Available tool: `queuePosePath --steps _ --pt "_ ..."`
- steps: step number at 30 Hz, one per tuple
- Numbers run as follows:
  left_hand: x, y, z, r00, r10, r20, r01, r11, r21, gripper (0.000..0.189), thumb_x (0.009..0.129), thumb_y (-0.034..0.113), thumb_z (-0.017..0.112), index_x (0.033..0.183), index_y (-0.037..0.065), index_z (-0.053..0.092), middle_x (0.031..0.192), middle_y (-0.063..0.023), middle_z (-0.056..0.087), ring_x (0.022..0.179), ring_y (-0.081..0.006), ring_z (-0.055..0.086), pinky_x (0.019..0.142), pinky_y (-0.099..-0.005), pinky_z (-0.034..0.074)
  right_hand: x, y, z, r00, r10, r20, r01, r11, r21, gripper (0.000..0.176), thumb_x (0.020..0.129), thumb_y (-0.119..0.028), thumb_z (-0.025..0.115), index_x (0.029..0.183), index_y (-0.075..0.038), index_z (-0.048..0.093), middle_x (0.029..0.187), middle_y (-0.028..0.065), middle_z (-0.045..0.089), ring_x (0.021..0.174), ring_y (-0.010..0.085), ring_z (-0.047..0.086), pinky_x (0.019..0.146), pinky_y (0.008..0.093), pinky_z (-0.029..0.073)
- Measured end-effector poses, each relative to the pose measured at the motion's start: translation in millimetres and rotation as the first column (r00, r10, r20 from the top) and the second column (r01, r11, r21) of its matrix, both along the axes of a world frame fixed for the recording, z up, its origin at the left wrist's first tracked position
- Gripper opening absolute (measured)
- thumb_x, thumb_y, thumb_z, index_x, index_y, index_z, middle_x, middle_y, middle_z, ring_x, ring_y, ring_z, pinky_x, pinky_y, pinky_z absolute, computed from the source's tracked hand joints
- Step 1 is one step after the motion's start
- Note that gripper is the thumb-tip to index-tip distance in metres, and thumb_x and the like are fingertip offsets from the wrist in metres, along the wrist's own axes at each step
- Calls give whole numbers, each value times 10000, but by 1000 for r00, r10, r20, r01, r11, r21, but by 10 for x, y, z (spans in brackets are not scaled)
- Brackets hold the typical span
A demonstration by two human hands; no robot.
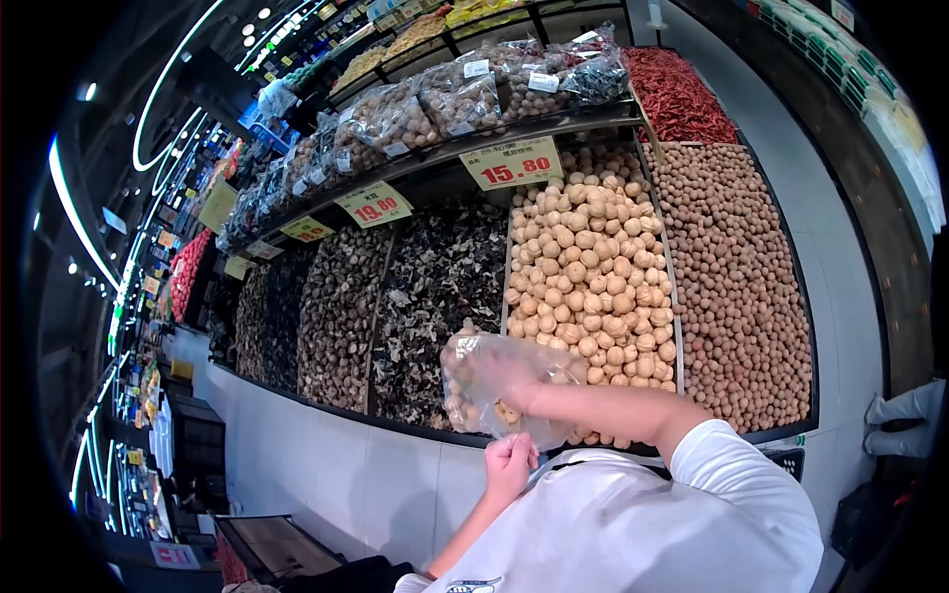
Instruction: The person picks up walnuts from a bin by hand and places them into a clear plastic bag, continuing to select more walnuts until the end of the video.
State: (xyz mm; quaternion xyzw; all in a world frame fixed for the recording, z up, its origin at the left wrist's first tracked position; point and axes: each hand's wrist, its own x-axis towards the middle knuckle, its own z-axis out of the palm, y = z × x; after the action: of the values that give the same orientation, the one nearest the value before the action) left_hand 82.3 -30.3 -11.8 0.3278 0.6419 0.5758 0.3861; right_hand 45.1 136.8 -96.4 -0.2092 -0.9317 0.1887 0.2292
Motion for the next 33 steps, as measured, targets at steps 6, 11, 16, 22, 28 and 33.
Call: queuePosePath --steps 6,11,16,22,28,33 --pt "-25 45 58 998 -34 -52 33 999 -24 364 1021 115 524 688 -7 608 639 -25 599 522 -74 526 507 -234 407 -48 30 21 990 -12 141 -5 992 122 284 911 -131 550 1182 -52 529 1017 143 661 895 286 696 639 420 561" --pt "-29 71 60 999 -36 -32 35 999 -9 370 1026 120 525 686 -4 605 640 -26 597 528 -76 527 507 -234 404 32 56 166 986 110 123 -121 989 82 278 911 -129 558 1185 -102 593 1055 119 667 918 262 688 683 392 566" --pt "-24 85 113 999 -24 -45 22 999 -40 388 1032 133 512 679 -1 598 635 -36 596 536 -91 531 516 -243 407 -100 99 -16 985 109 135 -151 923 354 192 897 -133 577 1057 -108 679 1027 91 690 893 248 693 700 379 565" --pt "-33 78 80 996 -46 -74 42 998 -44 403 1038 149 500 676 0 594 630 -45 595 538 -105 533 522 -251 411 -274 61 -197 989 94 114 -119 965 235 156 874 -127 605 939 -115 746 959 75 720 896 241 705 711 354 569" --pt "-30 44 40 997 -39 -74 37 999 -23 392 1036 138 508 681 -4 592 627 -37 592 529 -92 530 510 -245 407 -39 127 270 936 213 279 -174 972 -156 296 929 -187 530 1178 -43 602 1093 204 643 897 328 687 714 414 569" --pt "-30 26 54 995 -46 -87 44 999 -25 398 1045 157 496 692 2 591 639 -38 589 537 -101 529 517 -250 412 -386 40 -515 987 108 122 -80 973 -216 274 907 -211 559 1096 -39 661 1079 231 638 923 347 684 747 433 567"
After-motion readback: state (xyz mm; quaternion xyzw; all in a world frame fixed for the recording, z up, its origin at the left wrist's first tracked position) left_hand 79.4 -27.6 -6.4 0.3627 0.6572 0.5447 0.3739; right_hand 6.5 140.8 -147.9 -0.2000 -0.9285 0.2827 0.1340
